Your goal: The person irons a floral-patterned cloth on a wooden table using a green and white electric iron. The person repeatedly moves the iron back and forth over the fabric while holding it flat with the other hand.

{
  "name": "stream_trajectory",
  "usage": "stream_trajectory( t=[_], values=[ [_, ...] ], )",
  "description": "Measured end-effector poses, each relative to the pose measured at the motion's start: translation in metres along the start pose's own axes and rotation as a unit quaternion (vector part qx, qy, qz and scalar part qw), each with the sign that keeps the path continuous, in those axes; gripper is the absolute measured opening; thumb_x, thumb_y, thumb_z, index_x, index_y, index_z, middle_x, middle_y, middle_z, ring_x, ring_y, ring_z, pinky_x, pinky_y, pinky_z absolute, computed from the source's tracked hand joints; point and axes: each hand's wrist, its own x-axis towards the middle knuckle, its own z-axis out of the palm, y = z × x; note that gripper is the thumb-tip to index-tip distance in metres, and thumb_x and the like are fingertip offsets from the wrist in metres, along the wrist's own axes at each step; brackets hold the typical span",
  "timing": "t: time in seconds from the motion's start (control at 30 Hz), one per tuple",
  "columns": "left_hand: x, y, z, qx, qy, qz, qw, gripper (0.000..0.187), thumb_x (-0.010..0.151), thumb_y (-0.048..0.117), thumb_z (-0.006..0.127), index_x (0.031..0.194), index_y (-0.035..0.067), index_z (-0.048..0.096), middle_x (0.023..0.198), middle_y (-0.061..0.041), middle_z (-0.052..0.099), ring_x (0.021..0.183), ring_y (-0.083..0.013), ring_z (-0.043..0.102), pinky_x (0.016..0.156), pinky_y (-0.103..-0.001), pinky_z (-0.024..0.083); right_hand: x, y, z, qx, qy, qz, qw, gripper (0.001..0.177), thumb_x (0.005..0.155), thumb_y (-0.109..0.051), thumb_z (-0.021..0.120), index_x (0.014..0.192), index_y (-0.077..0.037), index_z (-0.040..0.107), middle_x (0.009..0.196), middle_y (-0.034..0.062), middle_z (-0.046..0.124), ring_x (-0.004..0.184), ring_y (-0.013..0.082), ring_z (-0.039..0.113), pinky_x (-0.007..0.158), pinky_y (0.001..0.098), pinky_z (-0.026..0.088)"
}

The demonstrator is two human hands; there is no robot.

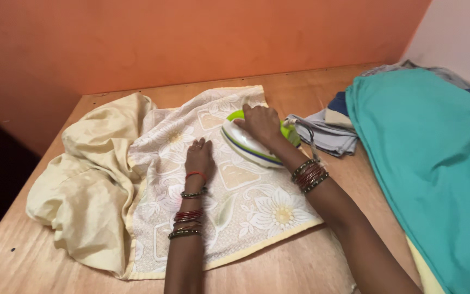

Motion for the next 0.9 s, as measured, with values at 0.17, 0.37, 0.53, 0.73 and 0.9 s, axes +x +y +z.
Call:
stream_trajectory(
  t=[0.17, 0.37, 0.53, 0.73, 0.9],
  values=[
    [0.003, 0.005, -0.003, 0.003, 0.021, 0.004, 1.000, 0.035, 0.095, 0.009, 0.051, 0.125, 0.006, 0.068, 0.141, -0.021, 0.061, 0.136, -0.0406, 0.051, 0.116, -0.049, 0.037, 0.048, 0.009, 0.028, -0.004, 0.004, 0.013, 1.000, 0.056, 0.090, -0.061, 0.066, 0.107, -0.008, 0.070, 0.083, 0.0139, 0.075, 0.081, 0.0310, 0.074, 0.069, 0.0475, 0.056],
    [0.005, 0.013, -0.008, -0.030, 0.026, -0.017, 0.999, 0.025, 0.094, 0.011, 0.055, 0.113, 0.006, 0.070, 0.136, -0.021, 0.063, 0.132, -0.0412, 0.052, 0.112, -0.050, 0.037, 0.074, 0.016, 0.037, -0.020, -0.029, 0.024, 0.999, 0.057, 0.090, -0.065, 0.065, 0.110, -0.011, 0.071, 0.093, 0.0129, 0.076, 0.091, 0.0304, 0.074, 0.076, 0.0472, 0.056],
    [0.006, 0.008, -0.007, -0.031, 0.037, 0.000, 0.999, 0.029, 0.093, 0.009, 0.055, 0.117, 0.006, 0.070, 0.136, -0.020, 0.064, 0.132, -0.0408, 0.053, 0.113, -0.049, 0.038, 0.059, 0.009, 0.030, -0.013, -0.066, 0.051, 0.996, 0.059, 0.089, -0.066, 0.062, 0.118, -0.015, 0.068, 0.103, 0.0121, 0.075, 0.101, 0.0300, 0.071, 0.084, 0.0476, 0.054],
    [-0.020, 0.002, -0.009, -0.022, -0.010, 0.030, 0.999, 0.034, 0.094, 0.011, 0.054, 0.125, 0.004, 0.066, 0.142, -0.021, 0.060, 0.135, -0.0431, 0.050, 0.114, -0.052, 0.037, 0.019, 0.007, 0.019, -0.014, -0.076, 0.030, 0.997, 0.059, 0.092, -0.065, 0.061, 0.121, -0.015, 0.068, 0.104, 0.0124, 0.075, 0.103, 0.0296, 0.071, 0.086, 0.0465, 0.053],
    [-0.045, 0.009, -0.020, 0.023, -0.042, 0.051, 0.998, 0.040, 0.099, 0.019, 0.051, 0.135, 0.003, 0.059, 0.148, -0.022, 0.053, 0.140, -0.0443, 0.045, 0.115, -0.055, 0.033, 0.013, 0.015, 0.008, -0.023, -0.069, 0.027, 0.997, 0.060, 0.093, -0.065, 0.060, 0.122, -0.013, 0.067, 0.101, 0.0123, 0.076, 0.097, 0.0294, 0.073, 0.082, 0.0466, 0.055]
  ],
)
